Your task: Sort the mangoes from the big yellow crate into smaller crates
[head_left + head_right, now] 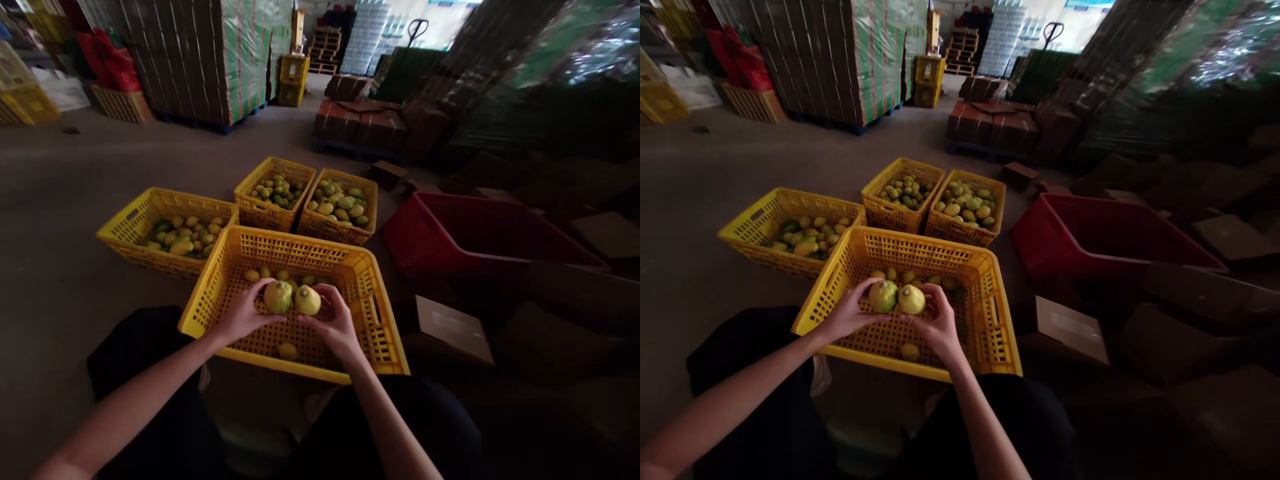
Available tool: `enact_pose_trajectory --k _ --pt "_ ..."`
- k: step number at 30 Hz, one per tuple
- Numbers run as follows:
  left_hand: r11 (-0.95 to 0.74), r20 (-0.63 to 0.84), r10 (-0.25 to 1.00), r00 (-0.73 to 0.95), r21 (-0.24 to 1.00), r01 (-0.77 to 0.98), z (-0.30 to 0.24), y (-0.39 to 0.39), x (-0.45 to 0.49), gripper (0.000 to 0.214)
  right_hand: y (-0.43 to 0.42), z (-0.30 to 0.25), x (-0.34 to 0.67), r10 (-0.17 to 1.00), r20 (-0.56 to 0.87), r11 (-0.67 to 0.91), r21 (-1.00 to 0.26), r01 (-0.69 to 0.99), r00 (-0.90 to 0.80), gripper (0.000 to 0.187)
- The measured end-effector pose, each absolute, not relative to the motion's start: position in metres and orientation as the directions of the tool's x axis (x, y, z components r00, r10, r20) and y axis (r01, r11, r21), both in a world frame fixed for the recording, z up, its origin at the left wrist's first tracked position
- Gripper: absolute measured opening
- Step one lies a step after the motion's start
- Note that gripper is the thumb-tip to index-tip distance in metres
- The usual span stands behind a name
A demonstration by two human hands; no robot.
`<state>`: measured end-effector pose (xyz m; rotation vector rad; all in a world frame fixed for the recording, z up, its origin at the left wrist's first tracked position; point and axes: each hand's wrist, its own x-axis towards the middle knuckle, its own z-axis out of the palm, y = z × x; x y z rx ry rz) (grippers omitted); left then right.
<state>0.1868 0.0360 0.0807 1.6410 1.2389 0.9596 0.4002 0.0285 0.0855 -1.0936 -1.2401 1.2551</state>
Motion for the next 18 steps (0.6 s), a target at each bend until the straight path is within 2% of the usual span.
enact_pose_trajectory --k 5,10,15,18 --pt "-0.228 0.153 0.959 0.236 0.915 0.332 0.085 0.035 0.183 0.065 0.029 0.084 0.395 0.994 0.069 0.059 -0.991 -0.122 -0.080 0.056" --pt "-0.224 0.169 0.961 0.219 0.939 0.259 0.092 0.037 0.180 0.061 0.028 0.086 0.396 0.991 -0.007 -0.030 -0.985 -0.172 -0.137 0.056" --pt "-0.006 0.000 0.969 0.246 1.000 0.024 0.090 0.041 0.176 0.064 0.029 0.088 0.400 0.989 -0.056 -0.086 -0.972 -0.218 -0.139 0.054" --pt "0.135 -0.095 0.961 0.259 0.981 -0.140 0.087 0.045 0.176 0.064 0.030 0.088 0.401 0.987 -0.081 -0.118 -0.950 -0.289 -0.138 0.048"
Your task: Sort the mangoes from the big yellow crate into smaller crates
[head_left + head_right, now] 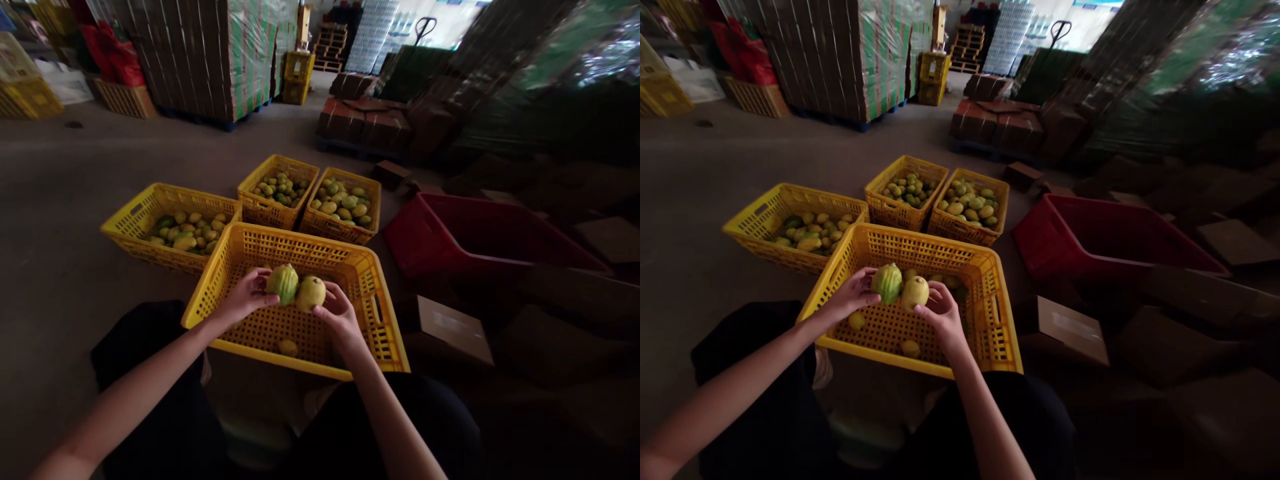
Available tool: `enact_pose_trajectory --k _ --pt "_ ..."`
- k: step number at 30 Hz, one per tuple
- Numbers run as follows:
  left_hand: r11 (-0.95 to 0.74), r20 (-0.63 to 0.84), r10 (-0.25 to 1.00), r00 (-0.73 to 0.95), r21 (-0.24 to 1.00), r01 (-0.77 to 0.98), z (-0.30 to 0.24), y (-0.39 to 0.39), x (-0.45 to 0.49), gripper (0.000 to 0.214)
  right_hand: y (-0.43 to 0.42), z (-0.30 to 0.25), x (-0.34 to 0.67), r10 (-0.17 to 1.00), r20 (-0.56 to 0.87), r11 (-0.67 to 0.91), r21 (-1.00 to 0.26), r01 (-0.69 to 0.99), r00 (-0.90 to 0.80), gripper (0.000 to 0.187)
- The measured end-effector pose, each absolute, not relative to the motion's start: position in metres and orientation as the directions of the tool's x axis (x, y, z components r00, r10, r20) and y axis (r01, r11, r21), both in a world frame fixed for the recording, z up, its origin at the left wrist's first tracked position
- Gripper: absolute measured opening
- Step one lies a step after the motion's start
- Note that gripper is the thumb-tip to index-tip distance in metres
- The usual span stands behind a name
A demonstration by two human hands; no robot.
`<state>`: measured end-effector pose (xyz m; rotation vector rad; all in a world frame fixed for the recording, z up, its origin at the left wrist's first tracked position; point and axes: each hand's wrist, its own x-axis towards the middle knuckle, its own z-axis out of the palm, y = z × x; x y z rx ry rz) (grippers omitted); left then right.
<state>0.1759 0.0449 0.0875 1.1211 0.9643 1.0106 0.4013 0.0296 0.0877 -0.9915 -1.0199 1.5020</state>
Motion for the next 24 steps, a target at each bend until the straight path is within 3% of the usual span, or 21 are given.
enact_pose_trajectory --k 9,16,24 --pt "0.377 -0.239 0.909 0.341 0.820 -0.431 0.090 0.044 0.179 0.049 0.029 0.091 0.403 0.961 -0.192 -0.259 -0.878 -0.402 -0.200 0.042" --pt "0.477 -0.400 0.879 0.260 0.711 -0.516 0.089 0.047 0.178 0.016 0.031 0.091 0.404 0.950 -0.236 -0.304 -0.848 -0.433 -0.205 0.045" --pt "0.488 -0.377 0.866 0.329 0.783 -0.385 0.088 0.039 0.194 0.046 0.026 0.085 0.396 0.919 -0.293 -0.372 -0.866 -0.335 -0.265 0.047"
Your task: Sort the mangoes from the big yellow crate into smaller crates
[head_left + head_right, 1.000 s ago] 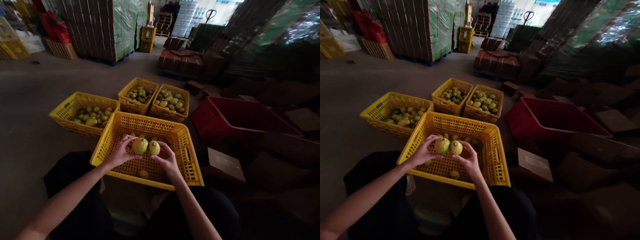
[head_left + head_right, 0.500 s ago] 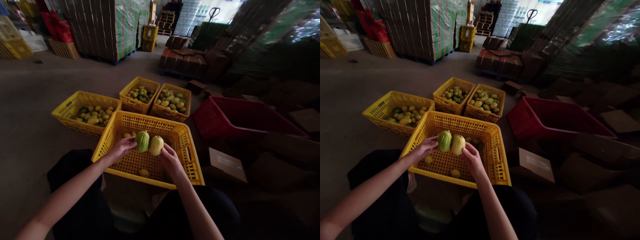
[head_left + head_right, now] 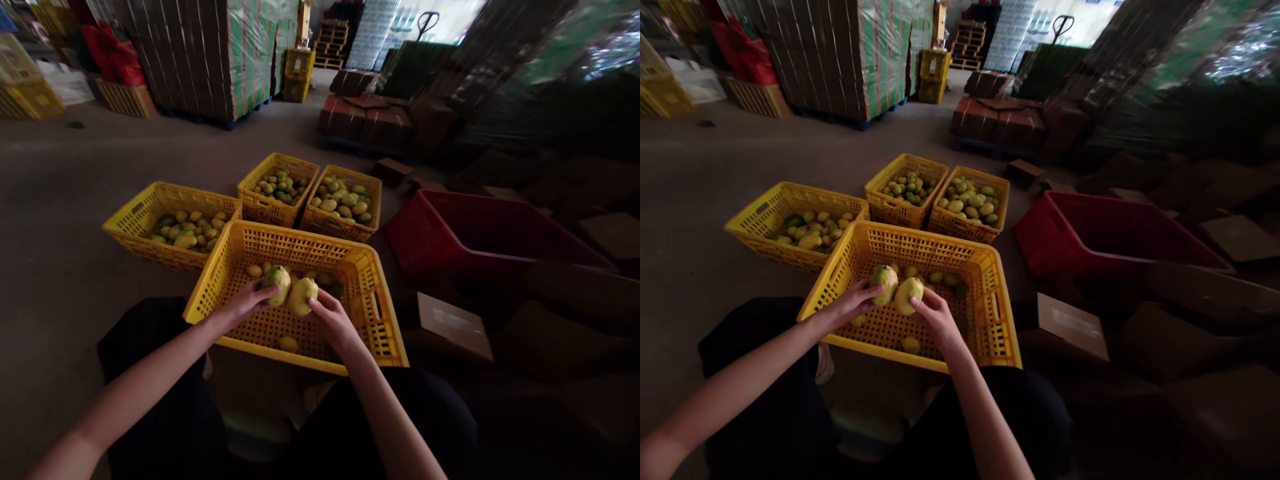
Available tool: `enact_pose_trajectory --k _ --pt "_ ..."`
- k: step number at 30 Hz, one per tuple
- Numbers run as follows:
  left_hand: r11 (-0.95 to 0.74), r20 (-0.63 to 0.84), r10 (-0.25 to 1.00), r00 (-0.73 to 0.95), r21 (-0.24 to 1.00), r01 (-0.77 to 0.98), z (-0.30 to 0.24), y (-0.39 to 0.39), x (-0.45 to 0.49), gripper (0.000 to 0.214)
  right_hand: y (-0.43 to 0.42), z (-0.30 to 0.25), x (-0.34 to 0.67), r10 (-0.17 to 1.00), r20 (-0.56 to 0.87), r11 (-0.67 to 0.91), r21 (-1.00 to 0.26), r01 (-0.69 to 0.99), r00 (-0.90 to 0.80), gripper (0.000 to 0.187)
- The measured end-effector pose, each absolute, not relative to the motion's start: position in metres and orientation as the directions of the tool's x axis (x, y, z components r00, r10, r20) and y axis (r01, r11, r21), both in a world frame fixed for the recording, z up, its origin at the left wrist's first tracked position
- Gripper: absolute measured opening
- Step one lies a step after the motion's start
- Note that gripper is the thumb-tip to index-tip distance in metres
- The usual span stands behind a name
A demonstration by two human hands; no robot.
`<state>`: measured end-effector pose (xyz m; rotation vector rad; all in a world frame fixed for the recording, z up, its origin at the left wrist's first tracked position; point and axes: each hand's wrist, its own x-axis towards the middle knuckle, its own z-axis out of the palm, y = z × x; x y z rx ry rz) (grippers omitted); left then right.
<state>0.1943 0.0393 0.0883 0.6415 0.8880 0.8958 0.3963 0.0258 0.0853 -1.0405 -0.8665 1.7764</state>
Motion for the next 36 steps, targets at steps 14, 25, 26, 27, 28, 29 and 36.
enact_pose_trajectory --k 14,25,26,27,28,29,36 --pt "0.498 -0.388 0.865 0.319 0.746 -0.443 0.085 0.044 0.189 0.032 0.028 0.089 0.399 0.933 -0.306 -0.359 -0.839 -0.410 -0.191 0.046" --pt "0.524 -0.400 0.849 0.346 0.727 -0.444 0.080 0.043 0.192 0.038 0.028 0.088 0.398 0.922 -0.335 -0.385 -0.837 -0.388 -0.192 0.039" --pt "0.508 -0.388 0.857 0.338 0.745 -0.432 0.080 0.041 0.194 0.042 0.027 0.087 0.397 0.920 -0.331 -0.389 -0.835 -0.389 -0.209 0.036" --pt "0.494 -0.387 0.865 0.319 0.765 -0.413 0.079 0.040 0.196 0.046 0.026 0.087 0.395 0.916 -0.329 -0.397 -0.834 -0.384 -0.231 0.035" --pt "0.490 -0.400 0.868 0.293 0.781 -0.387 0.078 0.039 0.197 0.048 0.026 0.087 0.393 0.910 -0.330 -0.406 -0.834 -0.374 -0.252 0.034" --pt "0.499 -0.424 0.864 0.270 0.790 -0.355 0.077 0.038 0.199 0.048 0.025 0.087 0.391 0.904 -0.333 -0.415 -0.835 -0.361 -0.268 0.035" --pt "0.539 -0.470 0.841 0.268 0.772 -0.336 0.082 0.040 0.204 0.041 0.022 0.083 0.382 0.892 -0.351 -0.434 -0.838 -0.329 -0.284 0.047"
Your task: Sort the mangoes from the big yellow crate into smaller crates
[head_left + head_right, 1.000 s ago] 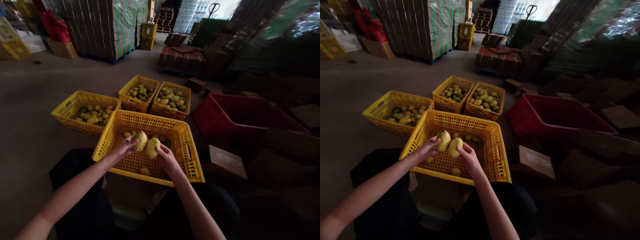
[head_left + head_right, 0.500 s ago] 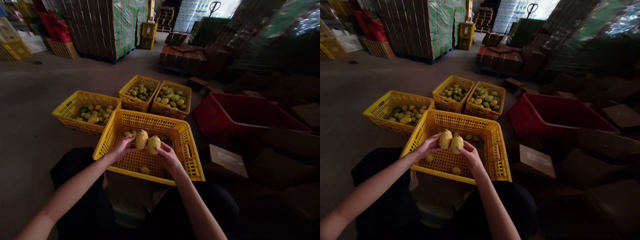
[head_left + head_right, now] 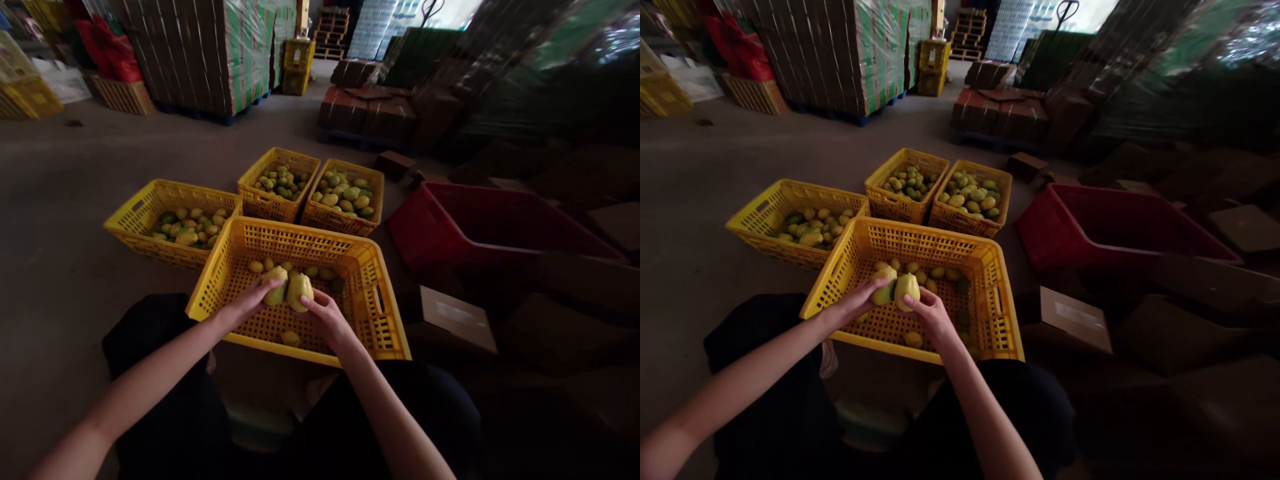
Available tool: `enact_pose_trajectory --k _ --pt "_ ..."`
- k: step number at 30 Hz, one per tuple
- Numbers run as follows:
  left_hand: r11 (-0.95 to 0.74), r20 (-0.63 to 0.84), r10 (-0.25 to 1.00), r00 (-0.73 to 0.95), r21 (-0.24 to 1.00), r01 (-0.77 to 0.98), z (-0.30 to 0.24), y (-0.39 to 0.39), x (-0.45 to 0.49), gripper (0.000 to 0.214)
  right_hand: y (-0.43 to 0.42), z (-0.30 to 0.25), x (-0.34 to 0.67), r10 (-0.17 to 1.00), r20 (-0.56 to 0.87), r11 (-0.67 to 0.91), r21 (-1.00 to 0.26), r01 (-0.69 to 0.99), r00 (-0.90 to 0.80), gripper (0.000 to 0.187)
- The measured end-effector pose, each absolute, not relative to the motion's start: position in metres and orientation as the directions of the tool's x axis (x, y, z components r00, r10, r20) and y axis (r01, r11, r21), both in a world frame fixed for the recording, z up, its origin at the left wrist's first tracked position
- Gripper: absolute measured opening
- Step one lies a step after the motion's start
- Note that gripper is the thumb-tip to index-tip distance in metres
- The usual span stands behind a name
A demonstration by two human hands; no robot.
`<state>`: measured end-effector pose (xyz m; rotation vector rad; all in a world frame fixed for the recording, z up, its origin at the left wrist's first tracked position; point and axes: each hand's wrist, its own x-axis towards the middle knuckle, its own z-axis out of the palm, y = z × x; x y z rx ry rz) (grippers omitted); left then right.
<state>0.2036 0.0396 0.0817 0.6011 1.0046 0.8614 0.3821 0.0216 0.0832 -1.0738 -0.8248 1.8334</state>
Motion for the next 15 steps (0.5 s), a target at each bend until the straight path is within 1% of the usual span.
enact_pose_trajectory --k 3,6,10,15 --pt "0.548 -0.470 0.836 0.283 0.747 -0.377 0.0857 0.0410 0.2029 0.039 0.0241 0.0810 0.3857 0.910 -0.345 -0.408 -0.844 -0.348 -0.230 0.044" --pt "0.550 -0.474 0.835 0.281 0.731 -0.404 0.0876 0.0424 0.2000 0.044 0.0267 0.0800 0.3893 0.924 -0.331 -0.380 -0.843 -0.382 -0.189 0.040" --pt "0.564 -0.491 0.824 0.282 0.664 -0.491 0.0874 0.0447 0.1964 0.052 0.0288 0.0800 0.3907 0.923 -0.321 -0.383 -0.822 -0.422 -0.212 0.039" --pt "0.586 -0.540 0.799 0.264 0.602 -0.542 0.0877 0.0470 0.1959 0.047 0.0295 0.0804 0.3918 0.913 -0.335 -0.406 -0.804 -0.435 -0.233 0.040"
